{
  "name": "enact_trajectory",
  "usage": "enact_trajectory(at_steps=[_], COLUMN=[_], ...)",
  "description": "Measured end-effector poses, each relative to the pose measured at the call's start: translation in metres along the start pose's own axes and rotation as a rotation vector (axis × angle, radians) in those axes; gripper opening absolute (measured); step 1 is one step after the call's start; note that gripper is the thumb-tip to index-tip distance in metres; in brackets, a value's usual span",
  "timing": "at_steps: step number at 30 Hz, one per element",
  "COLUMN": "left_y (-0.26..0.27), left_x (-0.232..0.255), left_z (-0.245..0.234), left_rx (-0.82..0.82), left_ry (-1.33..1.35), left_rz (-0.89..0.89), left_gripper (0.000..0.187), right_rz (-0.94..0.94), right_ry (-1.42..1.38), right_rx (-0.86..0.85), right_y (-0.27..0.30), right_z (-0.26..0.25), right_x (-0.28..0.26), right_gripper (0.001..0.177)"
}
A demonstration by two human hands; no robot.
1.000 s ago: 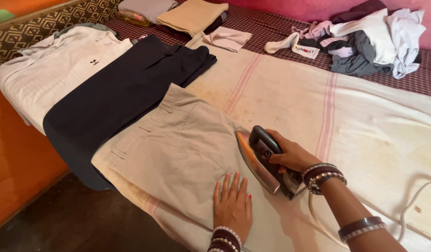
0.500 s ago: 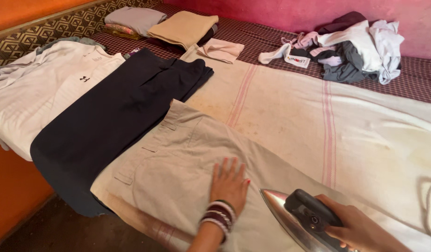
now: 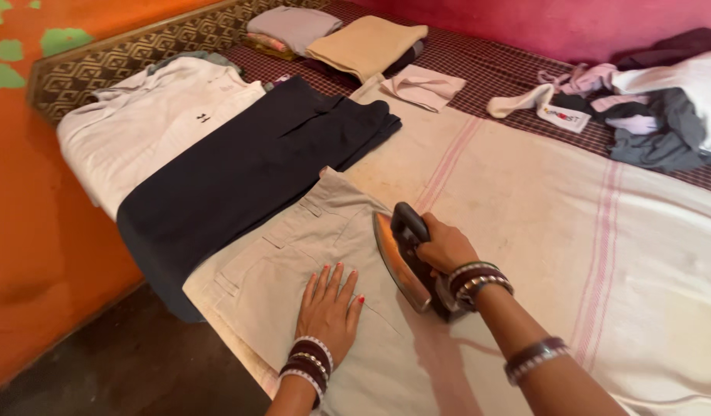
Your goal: The person irons a pair of beige trousers on a bed. They smooth the fabric with their hands, fold the legs, and use an electric iron to press the garment, moving it back and forth to remove wrinkles.
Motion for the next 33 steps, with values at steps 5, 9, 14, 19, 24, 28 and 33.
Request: enact_trajectory(at_steps=[5, 9, 14, 19, 24, 28, 33], left_y=[0.009, 0.014, 0.014, 0.012, 0.011, 0.010, 0.006], left_x=[-0.018, -0.032, -0.032, -0.032, -0.032, -0.034, -0.127], left_z=[-0.024, -0.029, -0.029, -0.028, -0.026, -0.027, -0.061], left_rx=[0.301, 0.420, 0.411, 0.373, 0.343, 0.325, 0.395], left_ry=[-0.053, -0.042, -0.028, -0.027, -0.053, -0.087, -0.314], left_rz=[-0.055, -0.146, -0.159, -0.178, -0.189, -0.142, -0.315], left_gripper=[0.045, 0.044, 0.043, 0.041, 0.041, 0.044, 0.047], right_rz=[-0.113, 0.070, 0.029, -0.113, -0.174, -0.132, 0.065], right_ry=[0.053, -0.004, 0.124, 0.080, -0.020, -0.014, -0.024], right_rx=[-0.154, -0.277, -0.202, -0.171, -0.219, -0.350, -0.580], right_y=[0.023, 0.079, 0.051, -0.021, -0.037, 0.003, 0.065], right_z=[-0.005, -0.022, -0.015, 0.015, 0.027, 0.018, 0.002], right_x=[0.004, 0.050, 0.036, -0.010, -0.048, -0.033, 0.027], right_gripper=[0.043, 0.047, 0.041, 0.037, 0.033, 0.039, 0.054])
Point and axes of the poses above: each hand's wrist, its own y-axis away from the middle knuckle, its own z-axis out of the palm, x = y × z, the point moved 10 cm from there along -y, towards the middle knuckle, and after that the axes turned 6 degrees about x, right-handed, at the moved point
